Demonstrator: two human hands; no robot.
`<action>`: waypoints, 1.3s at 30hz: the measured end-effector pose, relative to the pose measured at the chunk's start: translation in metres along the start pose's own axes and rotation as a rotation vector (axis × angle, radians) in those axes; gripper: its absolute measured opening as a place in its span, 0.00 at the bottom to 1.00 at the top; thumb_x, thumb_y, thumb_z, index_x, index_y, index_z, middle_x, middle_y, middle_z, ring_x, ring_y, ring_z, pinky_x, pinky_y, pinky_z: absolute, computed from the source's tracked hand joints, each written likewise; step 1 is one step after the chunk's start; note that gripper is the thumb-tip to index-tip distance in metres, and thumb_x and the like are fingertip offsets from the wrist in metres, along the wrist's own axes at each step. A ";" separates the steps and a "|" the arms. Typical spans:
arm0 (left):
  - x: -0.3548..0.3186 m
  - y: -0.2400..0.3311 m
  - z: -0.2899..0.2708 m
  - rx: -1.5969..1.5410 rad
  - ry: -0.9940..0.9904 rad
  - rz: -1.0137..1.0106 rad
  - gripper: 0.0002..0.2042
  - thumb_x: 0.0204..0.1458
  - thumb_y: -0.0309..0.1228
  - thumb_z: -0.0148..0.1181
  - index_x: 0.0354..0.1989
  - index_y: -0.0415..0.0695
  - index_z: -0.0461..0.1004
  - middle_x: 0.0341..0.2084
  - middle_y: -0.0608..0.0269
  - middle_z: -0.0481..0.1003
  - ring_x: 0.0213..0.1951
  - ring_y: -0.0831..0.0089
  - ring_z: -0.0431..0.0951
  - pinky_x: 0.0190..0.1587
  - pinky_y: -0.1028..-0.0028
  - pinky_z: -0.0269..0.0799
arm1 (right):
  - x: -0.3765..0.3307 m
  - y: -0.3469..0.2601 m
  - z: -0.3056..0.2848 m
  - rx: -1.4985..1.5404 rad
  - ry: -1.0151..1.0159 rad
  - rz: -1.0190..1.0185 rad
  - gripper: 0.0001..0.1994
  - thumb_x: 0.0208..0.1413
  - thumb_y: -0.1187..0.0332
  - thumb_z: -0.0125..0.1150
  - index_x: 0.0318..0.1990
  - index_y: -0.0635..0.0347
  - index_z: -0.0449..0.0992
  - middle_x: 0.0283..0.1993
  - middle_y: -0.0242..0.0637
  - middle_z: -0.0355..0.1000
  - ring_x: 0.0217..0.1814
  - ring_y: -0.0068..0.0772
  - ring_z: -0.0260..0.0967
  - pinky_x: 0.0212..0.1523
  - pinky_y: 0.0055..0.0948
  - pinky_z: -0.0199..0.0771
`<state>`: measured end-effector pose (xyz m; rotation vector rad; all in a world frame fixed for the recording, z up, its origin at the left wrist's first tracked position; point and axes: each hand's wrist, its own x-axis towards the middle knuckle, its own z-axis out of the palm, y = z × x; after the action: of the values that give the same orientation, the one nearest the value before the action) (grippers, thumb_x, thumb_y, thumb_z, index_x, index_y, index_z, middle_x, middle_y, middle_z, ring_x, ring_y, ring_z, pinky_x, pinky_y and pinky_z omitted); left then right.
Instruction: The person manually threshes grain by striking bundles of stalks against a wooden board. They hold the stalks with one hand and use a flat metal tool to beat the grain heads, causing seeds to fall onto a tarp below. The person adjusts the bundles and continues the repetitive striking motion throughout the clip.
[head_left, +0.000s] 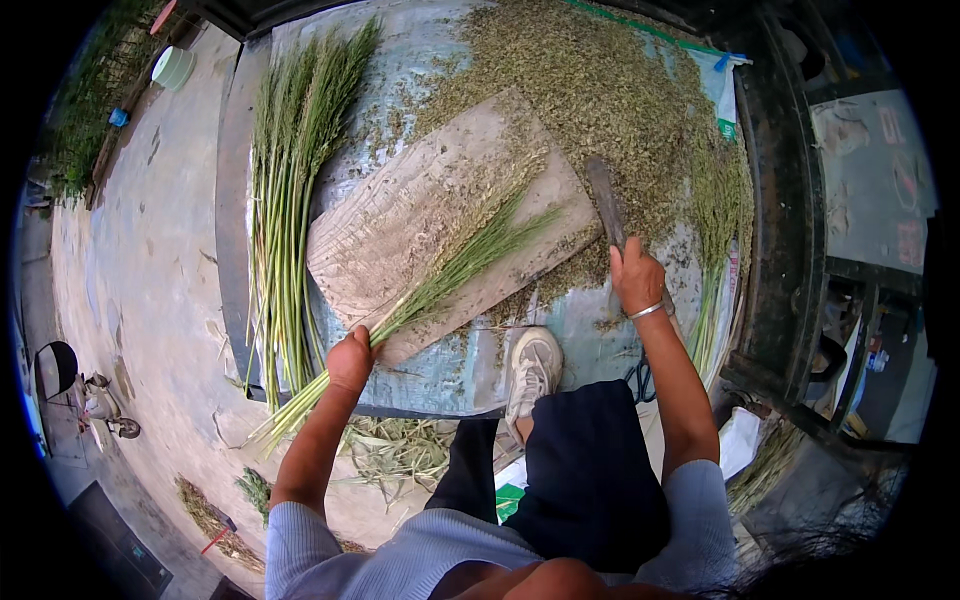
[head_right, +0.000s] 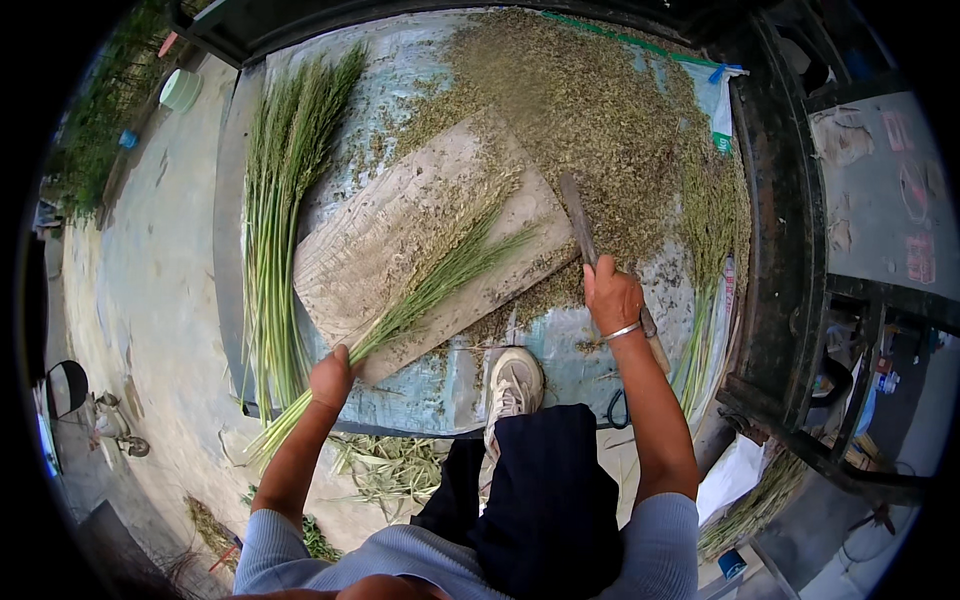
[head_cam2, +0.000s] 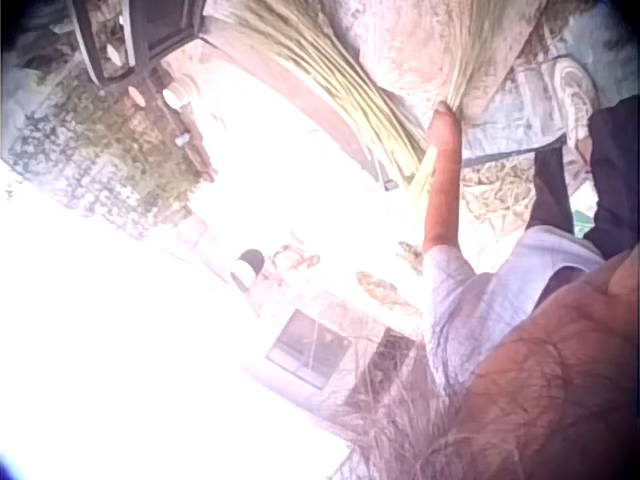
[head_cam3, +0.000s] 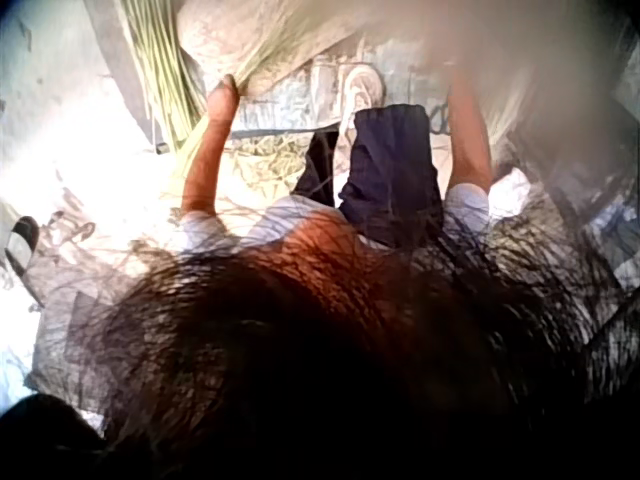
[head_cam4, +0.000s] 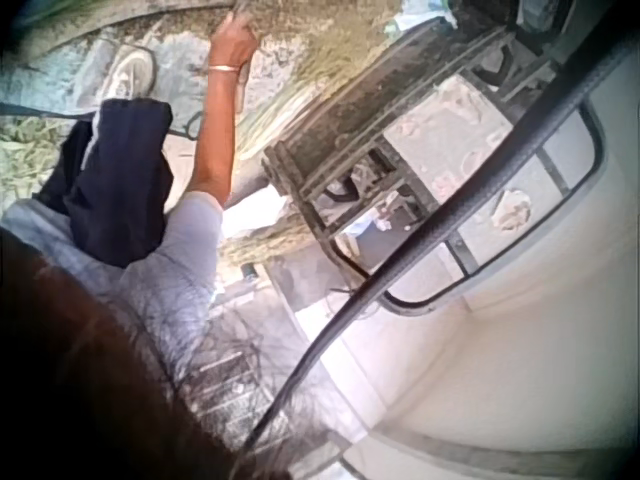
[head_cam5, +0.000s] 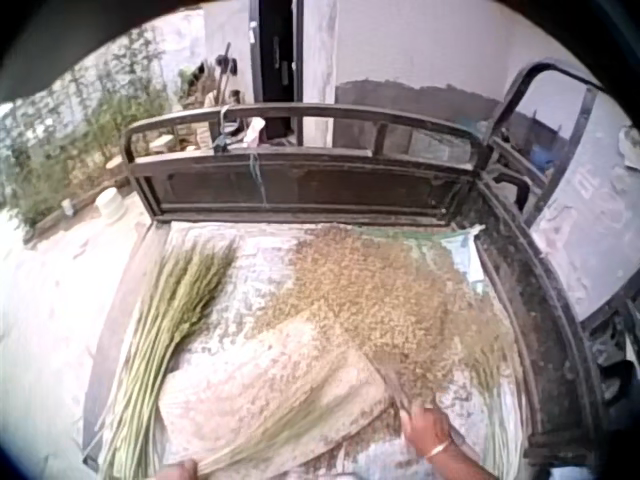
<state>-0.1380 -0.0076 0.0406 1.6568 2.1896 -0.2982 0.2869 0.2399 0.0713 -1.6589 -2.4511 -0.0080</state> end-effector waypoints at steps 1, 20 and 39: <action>0.004 0.012 -0.008 -0.011 -0.021 -0.017 0.17 0.47 0.45 0.58 0.31 0.44 0.63 0.21 0.52 0.72 0.23 0.54 0.75 0.23 0.59 0.70 | -0.009 -0.011 0.003 0.085 -0.008 0.024 0.14 0.53 0.60 0.57 0.31 0.57 0.60 0.12 0.45 0.64 0.14 0.51 0.64 0.15 0.43 0.62; 0.037 0.080 -0.040 -0.355 0.217 0.115 0.26 0.39 0.35 0.65 0.51 0.50 0.65 0.36 0.54 0.68 0.32 0.56 0.74 0.31 0.63 0.71 | -0.097 -0.028 0.016 0.625 0.075 0.485 0.13 0.53 0.65 0.56 0.37 0.67 0.66 0.25 0.52 0.71 0.27 0.56 0.70 0.28 0.41 0.68; 0.071 0.074 -0.042 -0.483 0.253 0.146 0.06 0.49 0.31 0.56 0.31 0.42 0.72 0.27 0.52 0.70 0.30 0.51 0.72 0.33 0.59 0.68 | -0.044 -0.102 0.014 0.428 -0.128 -0.094 0.15 0.49 0.62 0.61 0.29 0.60 0.61 0.12 0.43 0.61 0.14 0.50 0.62 0.15 0.42 0.62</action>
<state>-0.0907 0.0921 0.0533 1.6220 2.0728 0.4689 0.2066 0.1626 0.0606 -1.3935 -2.3952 0.5832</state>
